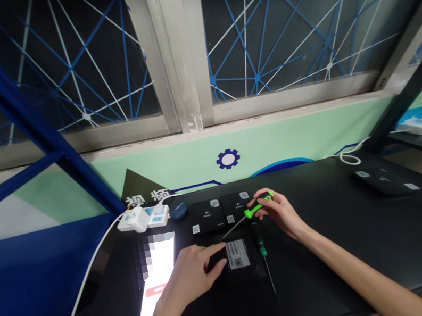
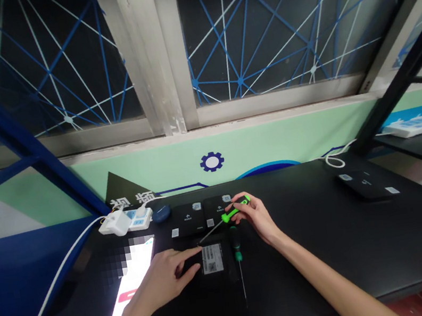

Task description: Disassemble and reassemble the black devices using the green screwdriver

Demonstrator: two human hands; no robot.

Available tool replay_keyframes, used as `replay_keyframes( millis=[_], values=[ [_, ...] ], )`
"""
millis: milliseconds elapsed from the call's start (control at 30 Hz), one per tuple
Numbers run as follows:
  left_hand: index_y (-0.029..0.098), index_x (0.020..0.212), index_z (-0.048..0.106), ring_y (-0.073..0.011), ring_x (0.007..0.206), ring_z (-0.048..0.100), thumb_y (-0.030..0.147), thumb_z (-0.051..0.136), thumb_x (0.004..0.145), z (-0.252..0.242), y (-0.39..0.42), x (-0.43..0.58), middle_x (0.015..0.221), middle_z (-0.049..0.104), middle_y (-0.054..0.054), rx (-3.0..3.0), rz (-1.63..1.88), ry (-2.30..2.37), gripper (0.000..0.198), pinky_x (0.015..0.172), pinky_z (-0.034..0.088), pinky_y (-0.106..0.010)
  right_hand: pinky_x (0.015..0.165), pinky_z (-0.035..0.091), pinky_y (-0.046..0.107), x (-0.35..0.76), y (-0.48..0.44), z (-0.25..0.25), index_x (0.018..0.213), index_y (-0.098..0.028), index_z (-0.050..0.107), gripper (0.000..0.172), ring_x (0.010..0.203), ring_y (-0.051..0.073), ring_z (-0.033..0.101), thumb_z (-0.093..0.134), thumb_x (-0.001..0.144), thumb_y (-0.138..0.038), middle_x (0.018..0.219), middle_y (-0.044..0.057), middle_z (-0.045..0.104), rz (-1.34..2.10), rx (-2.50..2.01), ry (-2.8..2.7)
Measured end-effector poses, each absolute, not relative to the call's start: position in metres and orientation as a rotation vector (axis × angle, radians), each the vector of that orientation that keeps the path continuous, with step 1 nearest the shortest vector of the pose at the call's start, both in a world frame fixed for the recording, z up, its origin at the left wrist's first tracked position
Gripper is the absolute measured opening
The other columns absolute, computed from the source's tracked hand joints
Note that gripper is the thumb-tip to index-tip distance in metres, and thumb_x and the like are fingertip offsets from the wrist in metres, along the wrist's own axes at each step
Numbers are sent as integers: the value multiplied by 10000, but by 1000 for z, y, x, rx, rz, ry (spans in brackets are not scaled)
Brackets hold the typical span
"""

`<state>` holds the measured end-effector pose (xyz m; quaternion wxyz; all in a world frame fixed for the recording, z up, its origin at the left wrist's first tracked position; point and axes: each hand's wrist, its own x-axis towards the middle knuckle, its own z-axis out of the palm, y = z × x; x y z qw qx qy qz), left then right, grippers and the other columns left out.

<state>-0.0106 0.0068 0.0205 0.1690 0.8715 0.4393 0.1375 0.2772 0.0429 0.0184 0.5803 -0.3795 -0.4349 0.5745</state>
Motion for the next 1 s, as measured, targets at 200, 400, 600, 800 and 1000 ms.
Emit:
replay_keyframes(
  millis=[200, 400, 600, 800, 1000],
  values=[
    [348, 1278, 636, -161, 626, 573, 448, 519, 957, 18, 7, -12, 612, 613, 43, 2481, 420, 1272, 356, 604, 374, -263, 605, 515, 243, 278, 42, 18, 955, -191, 616, 187, 656, 144, 670, 718, 844, -302, 893, 62, 738, 1344, -877, -1009],
    [322, 1246, 668, -161, 617, 574, 436, 515, 957, 19, 8, -11, 599, 611, 36, 2496, 429, 1269, 346, 599, 382, -267, 601, 512, 245, 278, 43, 18, 950, -191, 620, 205, 649, 145, 669, 731, 829, -314, 891, 61, 740, 1345, -886, -1001],
    [344, 1254, 662, -155, 606, 562, 411, 510, 965, 21, 7, -10, 617, 618, 34, 2522, 422, 1216, 334, 602, 378, -267, 607, 507, 254, 278, 43, 19, 950, -196, 621, 203, 651, 148, 668, 730, 829, -317, 903, 60, 740, 1340, -878, -999],
    [353, 1283, 637, -153, 605, 556, 405, 524, 957, 23, 5, -9, 606, 606, 40, 2520, 399, 1192, 349, 593, 366, -262, 614, 507, 258, 278, 42, 19, 952, -193, 613, 187, 655, 152, 667, 714, 837, -299, 920, 68, 741, 1339, -875, -1016],
    [339, 1283, 638, -154, 609, 561, 426, 523, 959, 21, 6, -11, 610, 612, 36, 2513, 420, 1205, 354, 586, 367, -259, 619, 506, 269, 278, 41, 19, 951, -195, 608, 183, 667, 162, 676, 706, 831, -292, 931, 72, 746, 1342, -865, -1039]
  ],
)
